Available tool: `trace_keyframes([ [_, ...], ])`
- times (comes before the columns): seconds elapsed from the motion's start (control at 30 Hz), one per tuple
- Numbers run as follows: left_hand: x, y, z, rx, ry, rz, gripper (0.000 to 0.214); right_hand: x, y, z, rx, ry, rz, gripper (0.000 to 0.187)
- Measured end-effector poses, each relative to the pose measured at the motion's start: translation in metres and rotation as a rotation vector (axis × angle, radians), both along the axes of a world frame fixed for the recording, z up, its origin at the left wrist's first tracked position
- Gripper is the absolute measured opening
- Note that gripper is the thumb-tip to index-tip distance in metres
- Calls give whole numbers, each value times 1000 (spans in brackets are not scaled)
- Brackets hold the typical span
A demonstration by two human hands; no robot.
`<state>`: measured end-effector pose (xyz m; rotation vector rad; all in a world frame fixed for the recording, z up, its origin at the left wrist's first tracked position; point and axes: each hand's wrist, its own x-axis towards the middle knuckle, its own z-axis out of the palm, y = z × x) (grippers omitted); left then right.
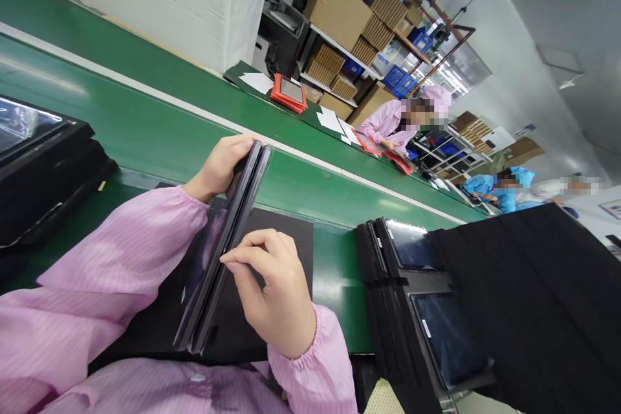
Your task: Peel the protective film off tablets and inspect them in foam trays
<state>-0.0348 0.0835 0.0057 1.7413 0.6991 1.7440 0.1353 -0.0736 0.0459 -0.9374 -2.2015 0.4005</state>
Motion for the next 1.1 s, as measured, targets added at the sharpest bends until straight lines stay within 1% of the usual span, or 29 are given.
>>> trace_keyframes([
  [0.2, 0, -1, 1, 10, -4, 10, 39, 1, 2, 12, 200, -226, 41, 17],
  [0.33, 0, -1, 2, 23, -3, 16, 38, 2, 6, 16, 322, -347, 80, 24],
  [0.53, 0, 0, 0, 8, 5, 16, 39, 6, 10, 17, 443, -427, 142, 31],
  [0.6, 0, 0, -1, 0, 8, 29, 40, 7, 11, 20, 472, -465, 150, 33],
  [0.7, 0, 0, -2, -13, -1, 32, 40, 7, 12, 25, 508, -515, 165, 33],
  [0.8, 1, 0, -2, -4, -8, 27, 41, 7, 16, 26, 470, -502, 206, 32],
  [0.93, 0, -1, -1, 10, -15, 22, 43, 10, 22, 17, 330, -340, 236, 24],
  [1.0, 0, -1, -1, 17, -24, 22, 44, 10, 22, 10, 280, -251, 227, 20],
  [1.1, 0, 0, -2, 18, -31, 18, 43, 10, 19, 3, 243, -155, 175, 15],
])
